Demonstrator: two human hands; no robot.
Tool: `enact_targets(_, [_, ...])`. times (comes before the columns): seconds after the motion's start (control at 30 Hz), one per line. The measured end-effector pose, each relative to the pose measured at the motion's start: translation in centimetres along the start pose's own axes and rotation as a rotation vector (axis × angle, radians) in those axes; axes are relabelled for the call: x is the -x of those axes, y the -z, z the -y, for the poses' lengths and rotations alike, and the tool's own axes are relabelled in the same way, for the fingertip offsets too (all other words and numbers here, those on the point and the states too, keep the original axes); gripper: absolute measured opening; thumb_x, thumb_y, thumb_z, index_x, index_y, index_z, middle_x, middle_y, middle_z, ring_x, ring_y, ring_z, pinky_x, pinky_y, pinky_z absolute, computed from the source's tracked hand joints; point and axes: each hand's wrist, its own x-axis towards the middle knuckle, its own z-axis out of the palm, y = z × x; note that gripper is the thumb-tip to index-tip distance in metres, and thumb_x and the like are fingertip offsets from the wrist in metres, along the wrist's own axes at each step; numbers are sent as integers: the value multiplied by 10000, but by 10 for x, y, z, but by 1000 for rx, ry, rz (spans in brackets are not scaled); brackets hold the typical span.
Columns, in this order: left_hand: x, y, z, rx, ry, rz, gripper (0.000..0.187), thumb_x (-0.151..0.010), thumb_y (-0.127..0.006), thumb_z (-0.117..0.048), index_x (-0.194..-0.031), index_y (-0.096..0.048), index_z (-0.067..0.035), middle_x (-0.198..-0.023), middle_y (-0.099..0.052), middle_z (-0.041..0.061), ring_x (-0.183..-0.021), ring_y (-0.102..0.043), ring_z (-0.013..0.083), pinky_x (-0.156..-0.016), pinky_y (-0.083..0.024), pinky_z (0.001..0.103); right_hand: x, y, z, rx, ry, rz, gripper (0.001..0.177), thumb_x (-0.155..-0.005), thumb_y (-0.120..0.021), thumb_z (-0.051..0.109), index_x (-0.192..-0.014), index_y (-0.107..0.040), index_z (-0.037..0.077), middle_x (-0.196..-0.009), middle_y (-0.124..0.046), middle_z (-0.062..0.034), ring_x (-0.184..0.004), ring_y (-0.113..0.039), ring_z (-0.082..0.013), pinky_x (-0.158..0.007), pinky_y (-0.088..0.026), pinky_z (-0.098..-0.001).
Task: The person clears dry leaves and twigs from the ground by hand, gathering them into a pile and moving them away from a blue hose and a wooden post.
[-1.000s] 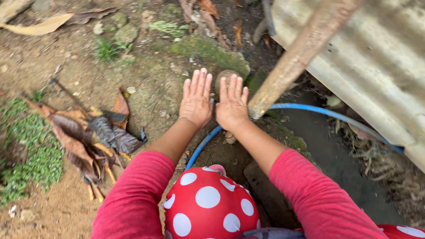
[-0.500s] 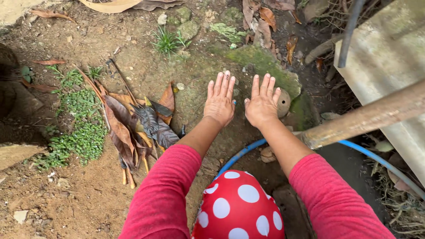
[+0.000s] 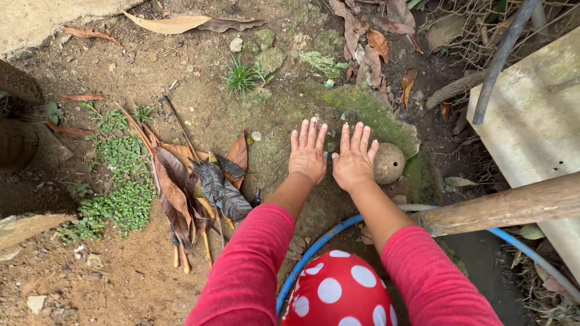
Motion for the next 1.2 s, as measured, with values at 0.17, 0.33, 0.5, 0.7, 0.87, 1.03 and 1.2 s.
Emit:
enact_targets(0.17, [-4, 6, -13, 24, 42, -37, 747, -1026, -404, -368, -1648, -50, -153, -1729, 24, 117, -1583, 59, 317, -1253, 14, 522, -1, 4, -9, -19, 23, -33, 816, -998, -490, 364, -1638, -59, 97, -1693, 66, -226, -1564, 80, -383, -1223, 21, -577])
enact_targets(0.33, [-8, 16, -20, 14, 82, -45, 797, -1017, -416, -391, -1650, -38, -90, -1728, 23, 109, -1588, 57, 311, -1264, 14, 512, -12, 3, -15, 10, 85, -33, 817, -1000, -505, 348, -1648, -73, 99, -1703, 53, -221, -1575, 72, -376, -1230, 18, -579])
enact_targets(0.5, [-2, 38, -9, -113, 139, -101, 778, -1022, -412, -372, -1652, -51, -92, -1733, 10, 118, -1586, 47, 326, -1253, -7, 524, -19, 17, -4, 39, 188, -27, 826, -997, -512, 358, -1648, -68, 109, -1706, 55, -211, -1575, 78, -372, -1226, 28, -589])
enact_targets(0.7, [17, 92, 6, -244, 239, -109, 819, -1023, -409, -457, -1652, -41, -82, -1728, 10, 130, -1585, 46, 325, -1258, -11, 529, -29, 61, 26, 47, 369, -40, 810, -1006, -517, 329, -1648, -72, 114, -1705, 56, -214, -1573, 94, -373, -1231, 39, -589])
enact_targets(0.87, [31, 124, 11, -373, 291, -148, 817, -1030, -422, -423, -1669, -47, -76, -1736, -1, 150, -1583, 43, 338, -1248, -8, 534, -28, 84, 38, 61, 437, -39, 825, -1011, -530, 345, -1653, -66, 115, -1709, 49, -213, -1579, 83, -372, -1244, 20, -596])
enact_targets(1.03, [19, 150, -6, -494, 385, -235, 752, -1022, -393, -284, -1654, -15, -130, -1711, 16, 132, -1559, 57, 305, -1241, 9, 506, -18, 98, 33, 29, 427, -28, 848, -1003, -542, 337, -1654, -49, 107, -1704, 54, -232, -1570, 89, -392, -1231, 22, -599])
enact_targets(1.2, [0, 181, -41, -247, 462, -264, 720, -1060, -360, -334, -1661, -33, -113, -1741, 15, 111, -1601, 55, 299, -1285, -8, 513, -13, 138, 36, -31, 328, 61, 997, -918, -639, 371, -1655, -20, 109, -1711, 62, -207, -1584, 99, -365, -1250, 30, -571])
